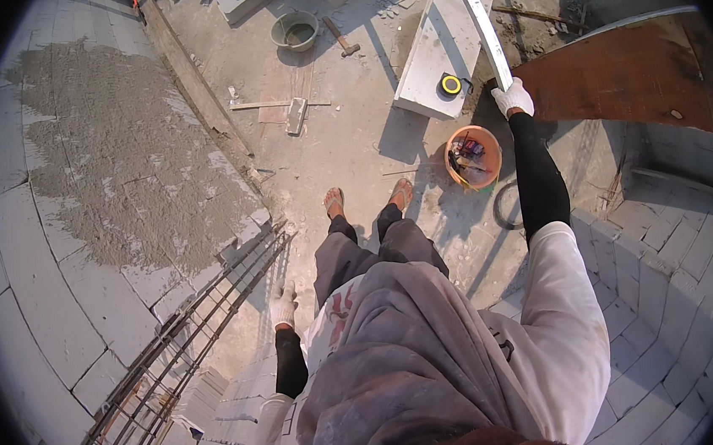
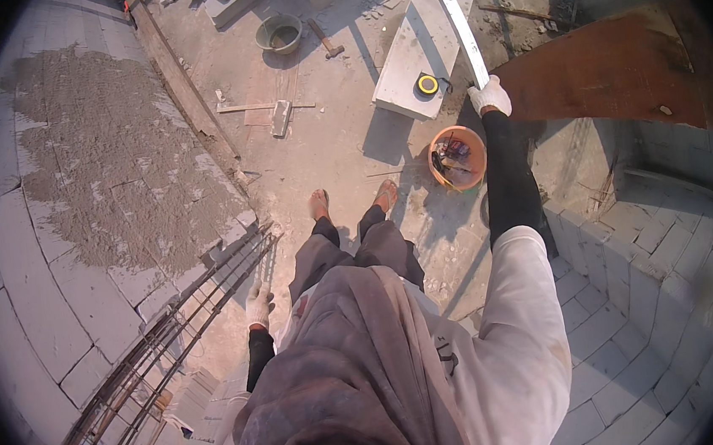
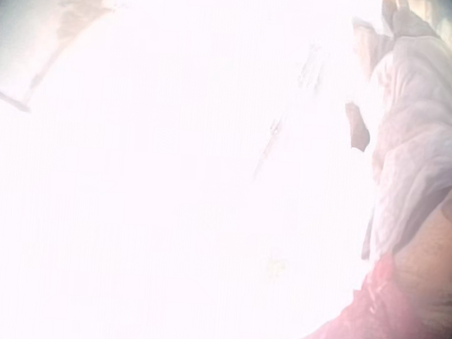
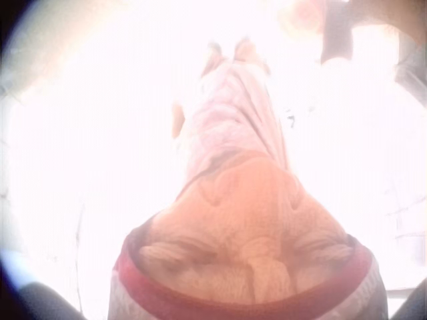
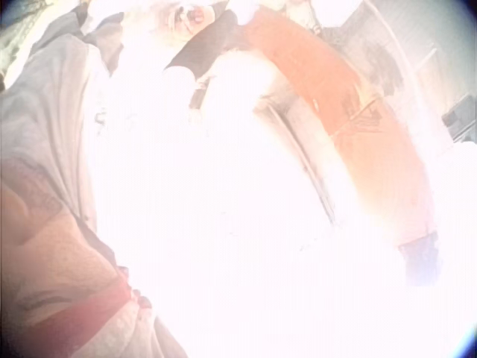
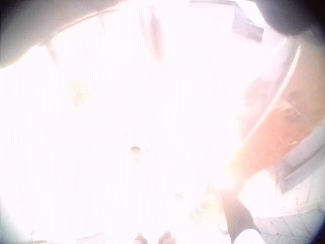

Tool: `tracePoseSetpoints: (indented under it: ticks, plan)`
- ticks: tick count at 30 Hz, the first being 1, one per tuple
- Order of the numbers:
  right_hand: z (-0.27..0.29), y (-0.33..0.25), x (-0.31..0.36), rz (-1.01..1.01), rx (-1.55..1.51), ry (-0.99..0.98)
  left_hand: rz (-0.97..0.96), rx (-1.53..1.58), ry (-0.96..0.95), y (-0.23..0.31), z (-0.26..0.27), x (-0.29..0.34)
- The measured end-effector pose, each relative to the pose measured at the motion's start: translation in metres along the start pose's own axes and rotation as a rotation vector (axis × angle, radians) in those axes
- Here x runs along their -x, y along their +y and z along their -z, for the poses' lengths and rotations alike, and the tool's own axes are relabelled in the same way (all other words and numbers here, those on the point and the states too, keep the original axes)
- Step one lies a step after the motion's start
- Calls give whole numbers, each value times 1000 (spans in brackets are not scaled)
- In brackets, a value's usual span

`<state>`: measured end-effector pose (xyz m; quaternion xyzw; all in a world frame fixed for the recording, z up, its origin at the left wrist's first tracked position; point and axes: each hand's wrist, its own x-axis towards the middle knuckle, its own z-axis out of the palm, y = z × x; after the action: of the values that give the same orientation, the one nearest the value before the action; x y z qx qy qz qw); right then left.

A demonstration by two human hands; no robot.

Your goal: The person marks a vertical metal conduit attached to a concrete block wall with a red pencil. They then use a hammer to tap the conduit and remove it from the wall. Finally, they pick up a coil of wire from the floor.

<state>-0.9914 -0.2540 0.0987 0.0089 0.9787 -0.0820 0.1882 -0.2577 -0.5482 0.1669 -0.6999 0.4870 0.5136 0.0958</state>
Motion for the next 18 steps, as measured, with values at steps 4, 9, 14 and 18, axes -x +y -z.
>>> tracePoseSetpoints:
  ticks: [4,9,14,18]
  plan:
    - [-5,18,28,-22,-67,114,109,8,70,-104,27,-4]
    - [0,57,96,-8,-124,85,15,12,54,-192,49,-34]
    - [26,51,106,80,-191,84,148,92,6,-127,-4,-55]
    - [55,22,67,148,-149,159,-23,22,-35,-4,-26,-35]
